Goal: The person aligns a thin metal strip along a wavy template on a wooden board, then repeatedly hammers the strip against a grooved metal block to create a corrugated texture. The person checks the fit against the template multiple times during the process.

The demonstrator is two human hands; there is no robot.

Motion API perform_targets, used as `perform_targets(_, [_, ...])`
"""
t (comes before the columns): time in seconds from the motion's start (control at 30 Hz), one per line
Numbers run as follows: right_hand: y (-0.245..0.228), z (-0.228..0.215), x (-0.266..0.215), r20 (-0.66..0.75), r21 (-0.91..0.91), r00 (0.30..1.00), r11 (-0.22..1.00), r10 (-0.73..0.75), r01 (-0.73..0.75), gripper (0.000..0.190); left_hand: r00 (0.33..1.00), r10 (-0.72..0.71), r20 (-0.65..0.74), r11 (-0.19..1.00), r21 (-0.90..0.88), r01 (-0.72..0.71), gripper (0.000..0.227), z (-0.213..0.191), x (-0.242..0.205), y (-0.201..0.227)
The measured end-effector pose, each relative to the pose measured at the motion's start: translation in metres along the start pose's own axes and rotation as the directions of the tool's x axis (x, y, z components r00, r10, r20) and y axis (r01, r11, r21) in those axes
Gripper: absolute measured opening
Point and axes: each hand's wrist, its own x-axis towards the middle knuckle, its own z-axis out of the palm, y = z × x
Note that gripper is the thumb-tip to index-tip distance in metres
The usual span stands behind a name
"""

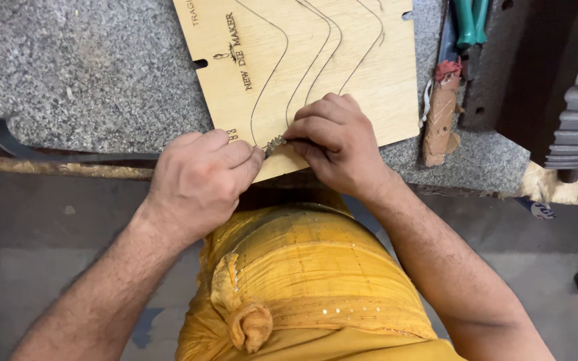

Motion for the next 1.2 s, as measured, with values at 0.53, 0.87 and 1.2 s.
perform_targets(0.53, [-0.027, -0.102, -0.073, -0.342, -0.301, 0.888, 0.931, -0.306, 0.205, 0.015, 0.839, -0.53, -0.12, 0.712, -0.601, 0.364, 0.025, 0.002, 0.077, 0.078])
perform_targets(0.87, [0.014, -0.153, -0.149, -0.318, -0.431, 0.872, 0.876, -0.373, 0.217, 0.015, 0.77, -0.512, 0.381, -0.114, -0.918, 0.379, 0.015, 0.096, 0.156, 0.147])
perform_targets(1.2, [0.088, -0.19, -0.266, -0.635, -0.312, 0.742, 0.808, 0.215, -0.501, 0.025, 0.898, -0.388, 0.21, 0.194, -0.933, 0.302, 0.01, 0.133, 0.216, 0.176])
